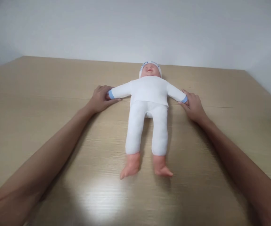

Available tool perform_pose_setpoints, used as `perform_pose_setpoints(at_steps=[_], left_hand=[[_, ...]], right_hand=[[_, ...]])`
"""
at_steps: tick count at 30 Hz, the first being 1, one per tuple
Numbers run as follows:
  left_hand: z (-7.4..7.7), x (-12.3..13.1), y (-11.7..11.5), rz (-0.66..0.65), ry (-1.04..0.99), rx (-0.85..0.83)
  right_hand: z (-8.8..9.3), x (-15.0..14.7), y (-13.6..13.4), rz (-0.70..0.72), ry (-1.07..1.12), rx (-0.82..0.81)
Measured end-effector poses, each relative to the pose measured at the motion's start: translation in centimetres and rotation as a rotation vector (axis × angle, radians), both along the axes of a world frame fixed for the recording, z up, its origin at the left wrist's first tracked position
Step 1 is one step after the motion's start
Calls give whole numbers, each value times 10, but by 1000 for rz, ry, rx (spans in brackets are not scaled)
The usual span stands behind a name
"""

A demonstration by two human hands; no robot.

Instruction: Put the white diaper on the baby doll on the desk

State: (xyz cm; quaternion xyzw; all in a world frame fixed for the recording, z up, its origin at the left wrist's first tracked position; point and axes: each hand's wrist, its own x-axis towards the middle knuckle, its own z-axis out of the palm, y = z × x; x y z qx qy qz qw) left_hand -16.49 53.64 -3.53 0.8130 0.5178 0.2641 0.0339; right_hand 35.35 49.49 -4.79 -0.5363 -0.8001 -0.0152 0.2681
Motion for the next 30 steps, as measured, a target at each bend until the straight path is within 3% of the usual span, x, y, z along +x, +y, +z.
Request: perform_pose_setpoints(at_steps=[7,12,17,22,26,28,30], left_hand=[[2,5,-30,7,-63,139],[2,7,-32,68,-23,145],[3,11,-29,122,-1,126],[3,18,-48,192,4,107],[14,32,-75,236,-42,88],[28,45,-102,229,-124,82],[43,60,-149,177,-254,84]], right_hand=[[-7,-6,-23,-154,87,130],[-1,-16,-33,-258,84,144],[1,-17,-28,-252,96,132],[-2,-19,-41,-250,132,148],[11,-41,-78,-269,224,171],[25,-55,-116,-242,267,194],[35,-64,-174,-162,269,229]])
